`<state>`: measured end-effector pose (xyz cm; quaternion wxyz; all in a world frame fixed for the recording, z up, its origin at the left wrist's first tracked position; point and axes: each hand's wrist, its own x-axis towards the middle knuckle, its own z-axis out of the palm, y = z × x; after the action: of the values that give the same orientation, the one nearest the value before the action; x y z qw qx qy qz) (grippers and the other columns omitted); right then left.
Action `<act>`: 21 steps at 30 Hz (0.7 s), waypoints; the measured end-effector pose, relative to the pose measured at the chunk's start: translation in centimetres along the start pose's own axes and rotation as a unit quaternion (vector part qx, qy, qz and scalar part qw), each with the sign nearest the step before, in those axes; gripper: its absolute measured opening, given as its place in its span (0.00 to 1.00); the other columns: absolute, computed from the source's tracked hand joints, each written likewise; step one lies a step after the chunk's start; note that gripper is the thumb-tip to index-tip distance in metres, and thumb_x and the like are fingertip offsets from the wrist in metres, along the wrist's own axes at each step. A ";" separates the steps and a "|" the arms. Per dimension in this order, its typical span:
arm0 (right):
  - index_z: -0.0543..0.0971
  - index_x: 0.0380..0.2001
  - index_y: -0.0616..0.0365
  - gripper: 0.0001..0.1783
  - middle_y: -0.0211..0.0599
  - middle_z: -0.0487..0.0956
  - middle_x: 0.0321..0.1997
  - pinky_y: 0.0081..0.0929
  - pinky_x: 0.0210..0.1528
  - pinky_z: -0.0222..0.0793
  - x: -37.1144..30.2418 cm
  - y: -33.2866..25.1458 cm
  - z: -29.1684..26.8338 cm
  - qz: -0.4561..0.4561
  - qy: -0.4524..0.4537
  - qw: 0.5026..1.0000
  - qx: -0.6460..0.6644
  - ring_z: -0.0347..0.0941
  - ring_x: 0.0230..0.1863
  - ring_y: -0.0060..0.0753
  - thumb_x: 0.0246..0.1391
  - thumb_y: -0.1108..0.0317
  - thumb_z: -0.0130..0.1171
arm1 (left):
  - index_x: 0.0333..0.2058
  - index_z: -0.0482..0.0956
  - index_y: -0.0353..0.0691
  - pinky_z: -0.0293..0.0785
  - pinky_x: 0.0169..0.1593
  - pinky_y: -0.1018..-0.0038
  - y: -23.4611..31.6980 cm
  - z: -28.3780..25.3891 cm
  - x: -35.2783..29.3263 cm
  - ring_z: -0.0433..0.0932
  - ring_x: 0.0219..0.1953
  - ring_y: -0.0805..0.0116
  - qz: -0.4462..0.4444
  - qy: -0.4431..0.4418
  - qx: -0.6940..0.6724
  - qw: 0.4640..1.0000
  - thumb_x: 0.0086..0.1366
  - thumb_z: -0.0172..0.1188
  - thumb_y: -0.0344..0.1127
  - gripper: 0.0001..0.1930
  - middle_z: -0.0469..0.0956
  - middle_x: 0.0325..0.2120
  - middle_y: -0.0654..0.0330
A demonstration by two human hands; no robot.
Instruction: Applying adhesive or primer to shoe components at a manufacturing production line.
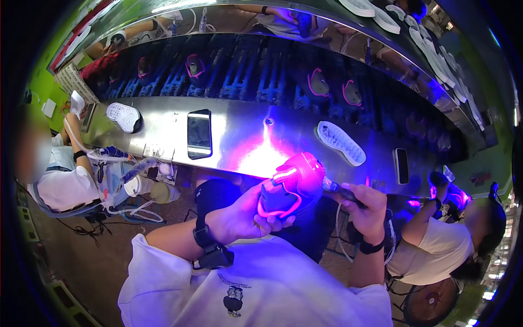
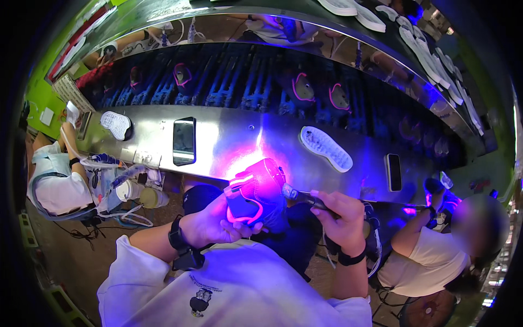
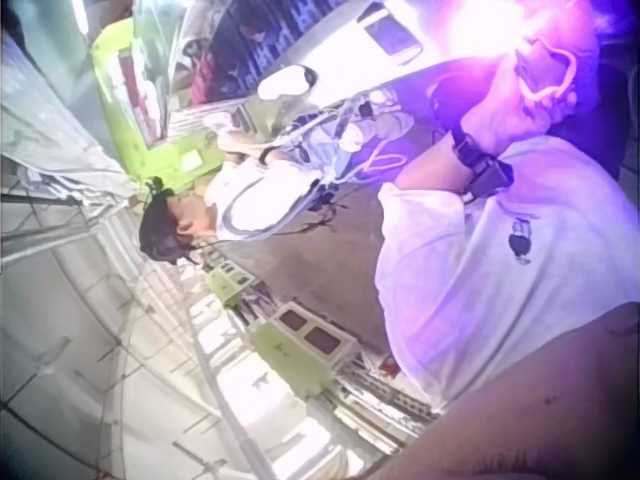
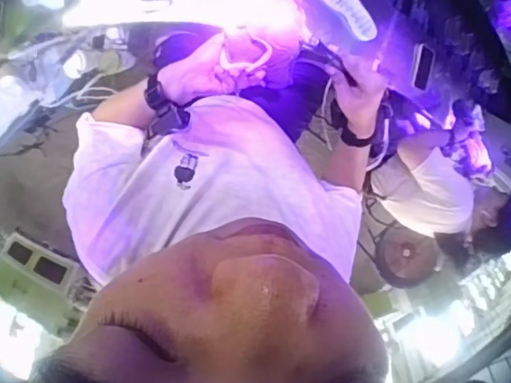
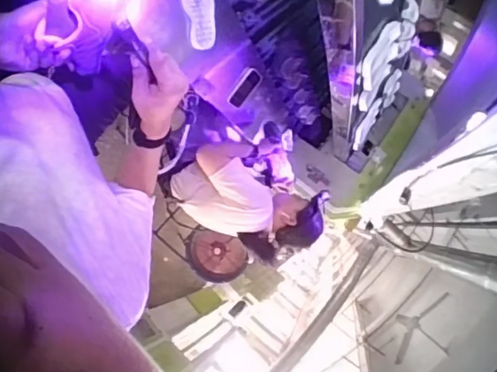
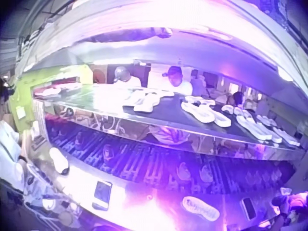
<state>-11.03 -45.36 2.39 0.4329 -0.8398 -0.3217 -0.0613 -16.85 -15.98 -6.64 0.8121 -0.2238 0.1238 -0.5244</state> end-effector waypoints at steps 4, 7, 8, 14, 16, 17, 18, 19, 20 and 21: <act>0.83 0.43 0.67 0.18 0.39 0.82 0.28 0.24 0.34 0.71 -1.1 0.4 1.7 0.004 -0.012 1.000 -0.024 0.79 0.28 0.28 0.45 0.81 0.66 | 0.65 0.65 0.42 0.79 0.23 0.79 -0.4 -0.9 -0.3 0.81 0.33 0.57 0.015 -0.026 -0.004 1.000 0.69 0.52 0.64 0.37 0.71 0.50 0.30; 0.83 0.44 0.65 0.18 0.38 0.81 0.29 0.24 0.33 0.70 -2.6 0.7 3.5 -0.011 0.008 1.000 -0.026 0.77 0.28 0.29 0.46 0.78 0.69 | 0.64 0.66 0.40 0.77 0.21 0.81 -0.9 -0.5 -0.1 0.80 0.33 0.60 0.045 -0.043 0.040 0.997 0.69 0.53 0.64 0.37 0.73 0.48 0.31; 0.84 0.45 0.63 0.20 0.37 0.80 0.28 0.25 0.31 0.69 -3.5 1.4 4.3 -0.014 0.043 0.999 -0.006 0.75 0.26 0.29 0.45 0.78 0.71 | 0.63 0.66 0.39 0.76 0.21 0.82 -0.7 0.0 -0.1 0.80 0.33 0.61 0.054 -0.041 0.076 0.995 0.69 0.53 0.63 0.36 0.74 0.46 0.32; 0.80 0.53 0.64 0.22 0.53 0.85 0.44 0.31 0.49 0.75 -2.9 2.9 4.6 0.167 -0.037 0.984 -0.047 0.84 0.46 0.42 0.54 0.77 0.66 | 0.61 0.69 0.40 0.80 0.51 0.69 1.4 2.9 -1.1 0.82 0.49 0.67 0.255 0.080 0.351 0.898 0.71 0.56 0.44 0.23 0.80 0.51 0.58; 0.80 0.54 0.62 0.21 0.51 0.85 0.44 0.31 0.50 0.75 -0.4 1.3 5.5 0.187 -0.060 0.978 -0.066 0.84 0.45 0.39 0.56 0.74 0.66 | 0.62 0.68 0.40 0.78 0.54 0.71 2.3 3.1 -1.5 0.80 0.51 0.69 0.350 0.163 0.455 0.802 0.70 0.58 0.37 0.24 0.79 0.51 0.59; 0.81 0.54 0.60 0.21 0.50 0.85 0.44 0.31 0.50 0.74 0.5 0.4 5.6 0.179 -0.045 0.981 -0.055 0.84 0.45 0.38 0.56 0.71 0.67 | 0.63 0.67 0.39 0.75 0.57 0.71 1.8 4.7 -2.7 0.79 0.53 0.71 0.347 0.179 0.517 0.761 0.68 0.61 0.34 0.27 0.78 0.52 0.60; 0.81 0.54 0.60 0.21 0.50 0.85 0.44 0.31 0.50 0.74 0.8 0.0 5.4 0.188 -0.033 0.980 -0.055 0.84 0.45 0.38 0.56 0.71 0.67 | 0.68 0.62 0.37 0.73 0.60 0.70 2.4 4.7 -3.0 0.77 0.55 0.70 0.368 0.211 0.577 0.698 0.63 0.65 0.29 0.36 0.76 0.55 0.60; 0.81 0.53 0.60 0.21 0.49 0.85 0.44 0.30 0.49 0.74 0.9 -0.2 5.2 0.199 -0.013 0.980 -0.017 0.83 0.44 0.37 0.56 0.71 0.67 | 0.70 0.58 0.37 0.72 0.62 0.68 2.4 4.8 -3.1 0.76 0.57 0.69 0.385 0.195 0.598 0.675 0.61 0.68 0.28 0.40 0.75 0.57 0.59; 0.81 0.53 0.60 0.20 0.49 0.85 0.43 0.29 0.49 0.74 1.0 -0.5 4.8 0.208 0.008 0.978 0.021 0.83 0.43 0.36 0.56 0.71 0.67 | 0.72 0.55 0.37 0.70 0.64 0.66 2.2 5.1 -3.1 0.75 0.58 0.67 0.400 0.177 0.619 0.652 0.58 0.70 0.27 0.45 0.74 0.59 0.58; 0.82 0.53 0.60 0.20 0.46 0.85 0.42 0.27 0.48 0.74 1.2 -0.9 4.4 0.210 0.018 0.977 0.022 0.83 0.42 0.34 0.55 0.72 0.67 | 0.72 0.55 0.37 0.70 0.64 0.66 2.1 5.4 -3.1 0.75 0.58 0.67 0.387 0.180 0.628 0.650 0.58 0.70 0.27 0.45 0.74 0.59 0.58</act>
<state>-11.37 -40.99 0.74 0.4605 -0.8775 -0.1321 0.0231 -14.11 -11.16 -3.14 0.8496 0.5069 -0.0167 -0.1447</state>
